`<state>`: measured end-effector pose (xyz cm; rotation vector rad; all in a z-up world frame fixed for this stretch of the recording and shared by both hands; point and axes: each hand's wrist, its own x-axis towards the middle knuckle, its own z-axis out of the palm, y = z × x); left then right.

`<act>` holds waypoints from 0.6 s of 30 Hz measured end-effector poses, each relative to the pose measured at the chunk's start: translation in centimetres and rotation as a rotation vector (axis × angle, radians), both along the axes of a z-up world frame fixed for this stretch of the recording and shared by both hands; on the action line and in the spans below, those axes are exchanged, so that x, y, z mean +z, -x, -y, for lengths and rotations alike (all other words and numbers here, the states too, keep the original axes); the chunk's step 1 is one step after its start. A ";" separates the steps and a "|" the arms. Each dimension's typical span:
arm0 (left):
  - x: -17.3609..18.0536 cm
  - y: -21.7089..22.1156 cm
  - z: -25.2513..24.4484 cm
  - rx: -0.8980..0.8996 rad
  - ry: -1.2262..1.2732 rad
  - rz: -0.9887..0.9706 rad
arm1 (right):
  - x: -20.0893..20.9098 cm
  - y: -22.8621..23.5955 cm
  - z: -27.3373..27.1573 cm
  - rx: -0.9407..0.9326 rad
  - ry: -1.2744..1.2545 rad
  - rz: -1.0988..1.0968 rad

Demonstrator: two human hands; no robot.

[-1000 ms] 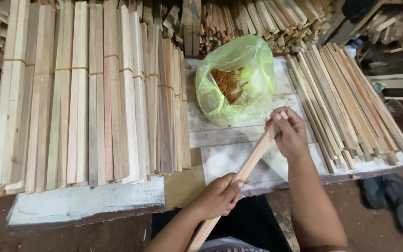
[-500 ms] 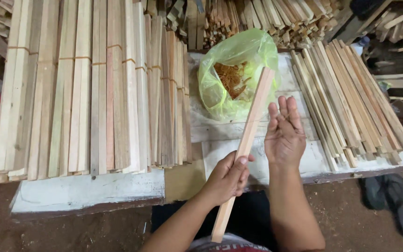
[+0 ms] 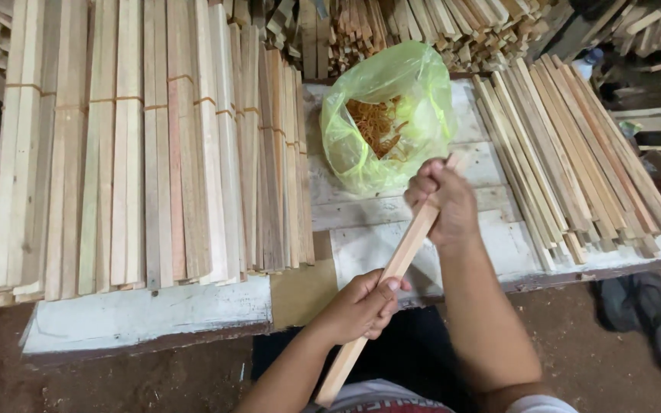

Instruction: Dipping wooden slats into a substance and organizing them into bundles

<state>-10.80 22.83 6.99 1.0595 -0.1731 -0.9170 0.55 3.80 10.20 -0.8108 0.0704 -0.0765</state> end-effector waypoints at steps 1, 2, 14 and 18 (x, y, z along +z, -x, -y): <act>-0.2 -0.2 0.3 0.031 0.009 -0.022 | -0.5 1.2 -1.1 0.068 0.027 0.003; -0.5 -0.4 0.5 0.062 0.019 -0.041 | -1.0 2.3 -2.2 0.137 0.054 0.008; -1.1 0.9 -0.6 -0.172 -0.108 0.211 | 1.8 -0.6 5.1 0.139 -0.168 0.228; -0.2 2.3 -3.0 -0.192 -0.183 0.105 | 1.1 -1.9 9.7 0.035 -0.311 0.196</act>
